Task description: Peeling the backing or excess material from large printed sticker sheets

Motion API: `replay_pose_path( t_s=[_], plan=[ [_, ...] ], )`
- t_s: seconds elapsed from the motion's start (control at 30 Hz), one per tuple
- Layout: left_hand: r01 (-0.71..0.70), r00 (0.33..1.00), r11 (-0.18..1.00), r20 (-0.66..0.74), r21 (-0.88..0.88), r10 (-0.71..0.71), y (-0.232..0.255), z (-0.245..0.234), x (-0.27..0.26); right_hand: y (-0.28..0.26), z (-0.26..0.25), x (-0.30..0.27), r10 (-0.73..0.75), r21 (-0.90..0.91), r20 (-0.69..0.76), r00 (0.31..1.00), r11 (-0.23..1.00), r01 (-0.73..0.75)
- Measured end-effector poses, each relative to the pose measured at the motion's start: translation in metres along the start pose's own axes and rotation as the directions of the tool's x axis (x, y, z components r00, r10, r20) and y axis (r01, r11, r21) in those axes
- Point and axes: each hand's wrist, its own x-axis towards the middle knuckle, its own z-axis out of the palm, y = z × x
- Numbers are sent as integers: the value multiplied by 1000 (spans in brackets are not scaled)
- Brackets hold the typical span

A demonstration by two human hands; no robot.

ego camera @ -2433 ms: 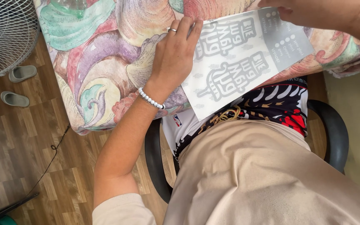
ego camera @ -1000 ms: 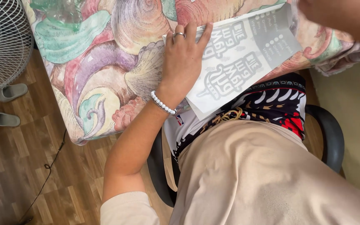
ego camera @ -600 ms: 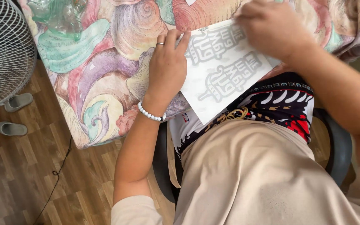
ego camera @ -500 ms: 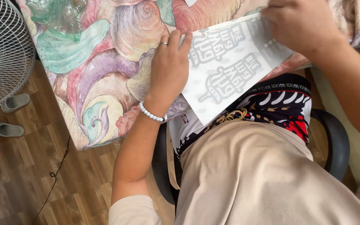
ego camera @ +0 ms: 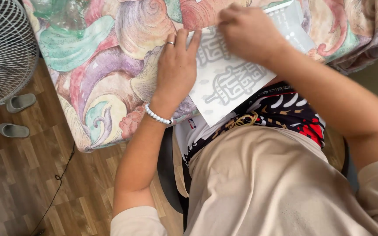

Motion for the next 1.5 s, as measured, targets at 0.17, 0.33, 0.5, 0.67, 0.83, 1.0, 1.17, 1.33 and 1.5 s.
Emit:
replay_pose_path(
  t_s=[0.17, 0.33, 0.5, 0.67, 0.83, 1.0, 1.17, 1.33, 1.5],
  plan=[
    [8, 994, 993, 110, -120, 5, -13, -11, 9, 94, 25, -101, 135, -217, -32, 990, 966, -139],
    [12, 993, 997, 116, -72, -4, -5, -6, 13, 64, 3, -69, 195, -585, 95, 976, 804, -104],
    [-36, 999, 991, -23, 127, 40, 2, 5, 2, -11, 7, 10, -56, -122, -69, 996, 991, 47],
    [-32, 998, 997, -60, 74, 37, -2, 1, 1, 10, 19, -16, -26, -68, -136, 990, 998, 17],
    [-43, 999, 998, -10, 49, 43, 1, -6, 38, 71, -12, -83, 29, -155, -194, 981, 986, -59],
    [18, 909, 950, 401, -313, 115, 29, -10, 104, 68, -19, -85, 68, -133, -218, 974, 986, -99],
    [118, 872, 933, 485, -340, 67, 8, 25, 130, 75, -18, -79, 151, -12, -175, 973, 988, -156],
    [421, 610, 873, 789, -247, -71, 32, -27, 123, 58, -36, -80, 289, 405, -354, 889, 905, -133],
    [220, 942, 768, 336, -601, -6, 15, -16, 92, 54, -60, -83, 538, 793, -524, 661, 592, 147]
  ],
)
